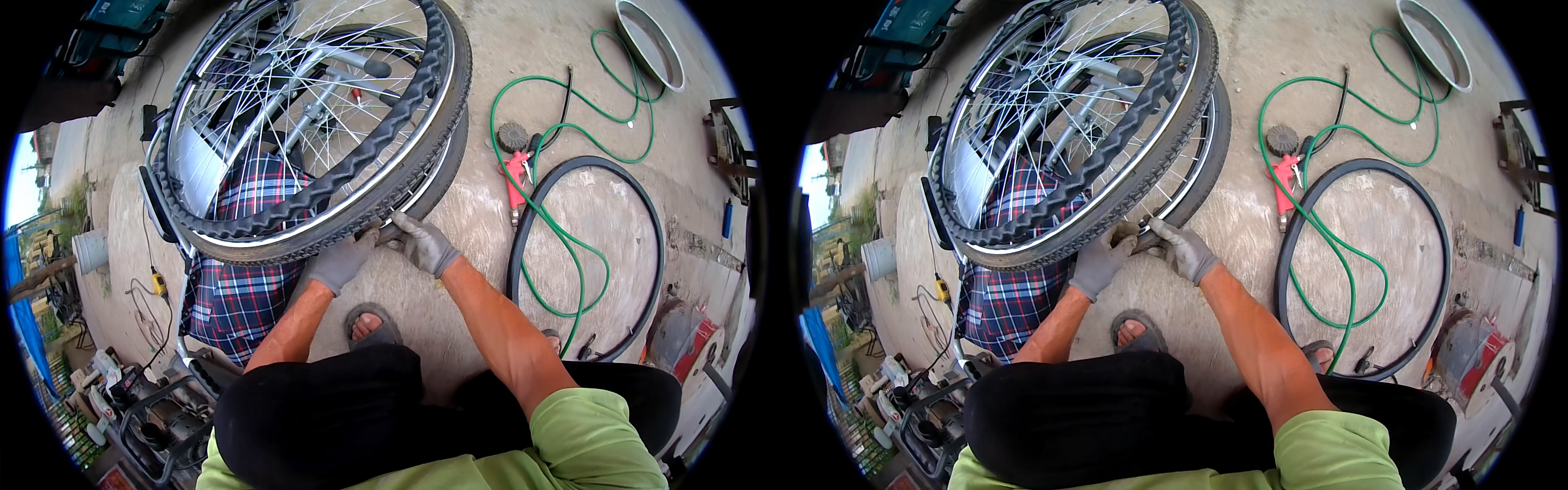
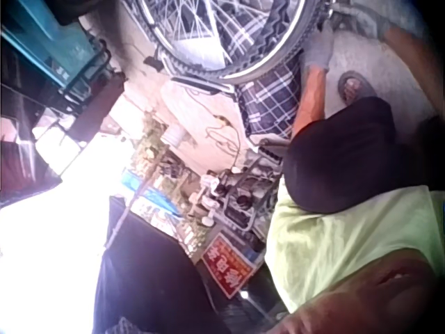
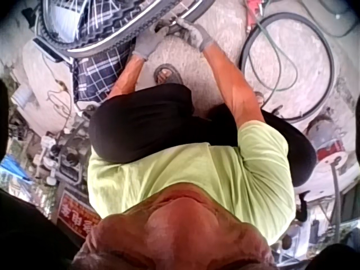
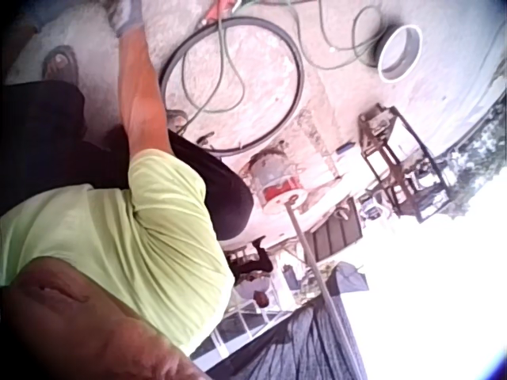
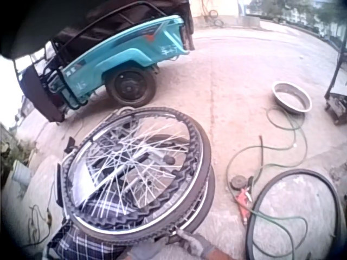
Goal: The person installs a bicycle tire onto a wheel rim by hand, pressing the tire bead into the rim and rotating the wheel to seat the tire evenly. The person uses both hands to push the tire onto the rim and checks the fit around the circumference.
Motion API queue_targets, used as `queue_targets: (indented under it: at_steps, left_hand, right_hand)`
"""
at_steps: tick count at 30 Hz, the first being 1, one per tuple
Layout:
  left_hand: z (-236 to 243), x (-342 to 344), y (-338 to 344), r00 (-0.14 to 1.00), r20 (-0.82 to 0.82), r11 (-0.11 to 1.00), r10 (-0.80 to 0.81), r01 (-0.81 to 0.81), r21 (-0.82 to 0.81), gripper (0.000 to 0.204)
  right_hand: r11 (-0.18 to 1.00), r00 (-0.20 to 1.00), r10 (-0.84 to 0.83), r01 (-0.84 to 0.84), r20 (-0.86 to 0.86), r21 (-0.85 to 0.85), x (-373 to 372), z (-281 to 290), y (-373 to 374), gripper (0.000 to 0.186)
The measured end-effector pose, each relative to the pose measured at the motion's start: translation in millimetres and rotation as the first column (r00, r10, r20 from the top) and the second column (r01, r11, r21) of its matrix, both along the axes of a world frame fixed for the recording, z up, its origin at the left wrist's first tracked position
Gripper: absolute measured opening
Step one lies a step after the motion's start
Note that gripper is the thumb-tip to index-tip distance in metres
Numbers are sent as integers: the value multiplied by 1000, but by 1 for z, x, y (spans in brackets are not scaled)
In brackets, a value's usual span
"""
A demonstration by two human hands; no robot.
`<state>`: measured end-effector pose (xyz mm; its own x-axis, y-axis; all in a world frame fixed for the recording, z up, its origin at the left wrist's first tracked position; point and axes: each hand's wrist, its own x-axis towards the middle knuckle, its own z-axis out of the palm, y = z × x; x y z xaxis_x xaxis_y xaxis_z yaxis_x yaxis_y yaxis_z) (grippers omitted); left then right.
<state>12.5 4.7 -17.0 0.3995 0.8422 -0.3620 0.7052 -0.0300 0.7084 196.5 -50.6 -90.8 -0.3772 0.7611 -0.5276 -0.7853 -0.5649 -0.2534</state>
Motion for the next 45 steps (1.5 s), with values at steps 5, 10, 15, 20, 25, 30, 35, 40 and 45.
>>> queue_targets:
  at_steps: [5,10,15,20,25,30,35,40,45]
  left_hand:
    - [-10,-20,-6,959,244,987,145,-158,32,22]
    - [49,-12,-33,864,340,928,372,-337,-160,23]
    - [49,-36,-60,706,404,813,582,-522,-259,23]
    - [4,-86,-75,381,228,396,896,-451,-800,28]
    - [-61,-139,-61,-84,454,378,887,-430,-820,28]
    - [-65,-193,-43,-148,673,624,724,-273,-732,40]
    - [-95,-276,-22,-88,788,650,610,-513,-561,42]
    - [-8,-203,-10,137,831,750,538,-527,-399,42]
    - [-13,-222,-11,-100,748,604,656,-526,-599,49]
  right_hand:
    - [997,982,59,-48,181,-65,-8,9,6,50]
    - [986,989,-148,149,26,-77,-15,14,8,41]
    - [931,931,-355,344,-82,-125,-26,15,9,33]
    - [938,951,-310,309,21,-154,-29,33,16,33]
    - [957,958,-263,274,117,-96,-23,26,19,34]
    - [970,957,-235,241,172,-18,-19,38,22,31]
    - [962,958,-262,269,114,-50,-5,25,33,30]
    - [947,940,-296,312,170,-80,28,30,54,34]
    - [989,956,-103,127,273,-72,119,49,128,33]
